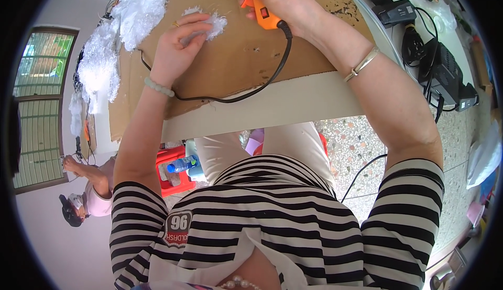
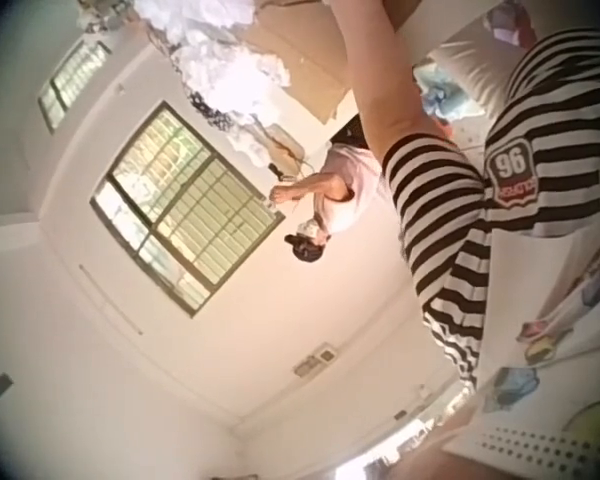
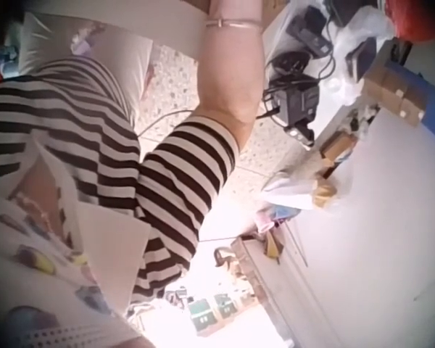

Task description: Use a hot glue gun to attach cotton stuffing to a white fabric base.

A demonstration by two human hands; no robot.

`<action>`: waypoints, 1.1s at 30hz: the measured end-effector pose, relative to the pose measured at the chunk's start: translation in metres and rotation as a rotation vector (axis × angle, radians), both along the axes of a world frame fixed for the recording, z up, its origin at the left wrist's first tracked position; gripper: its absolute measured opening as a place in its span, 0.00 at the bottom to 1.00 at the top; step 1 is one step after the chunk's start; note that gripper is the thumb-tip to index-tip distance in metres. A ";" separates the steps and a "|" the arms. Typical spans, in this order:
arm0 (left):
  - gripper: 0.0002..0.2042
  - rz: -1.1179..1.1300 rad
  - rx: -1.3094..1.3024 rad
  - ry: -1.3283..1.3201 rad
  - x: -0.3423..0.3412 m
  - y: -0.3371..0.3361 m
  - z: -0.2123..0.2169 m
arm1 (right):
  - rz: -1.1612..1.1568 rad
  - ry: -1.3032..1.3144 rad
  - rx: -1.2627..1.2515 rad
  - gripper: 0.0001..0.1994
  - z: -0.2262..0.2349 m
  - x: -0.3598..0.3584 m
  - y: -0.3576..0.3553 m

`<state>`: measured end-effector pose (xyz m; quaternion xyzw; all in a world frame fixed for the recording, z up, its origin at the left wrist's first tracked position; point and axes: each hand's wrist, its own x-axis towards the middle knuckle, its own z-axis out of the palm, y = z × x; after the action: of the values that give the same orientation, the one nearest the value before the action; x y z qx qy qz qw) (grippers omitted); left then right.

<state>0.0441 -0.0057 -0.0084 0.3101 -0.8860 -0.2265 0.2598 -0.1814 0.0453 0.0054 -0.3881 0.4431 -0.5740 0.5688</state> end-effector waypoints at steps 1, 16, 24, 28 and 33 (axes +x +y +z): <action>0.10 0.018 -0.047 0.033 0.001 0.003 0.002 | -0.007 0.008 0.001 0.08 0.002 0.001 0.001; 0.10 0.299 0.477 0.514 0.033 -0.011 0.002 | -0.011 0.225 0.004 0.17 -0.004 -0.003 0.005; 0.14 0.338 0.320 0.379 0.033 -0.010 -0.003 | 0.012 0.224 -0.018 0.17 0.000 0.000 0.006; 0.15 0.307 0.194 0.269 0.030 -0.016 -0.004 | 0.002 0.223 -0.005 0.17 0.000 -0.001 0.007; 0.16 0.313 0.056 0.219 0.024 -0.015 0.001 | 0.002 0.231 0.002 0.17 0.002 0.000 0.008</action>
<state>0.0676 -0.0205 -0.0070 0.4246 -0.7868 -0.2404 0.3778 -0.1813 0.0537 0.0074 -0.4515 0.5060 -0.5243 0.5150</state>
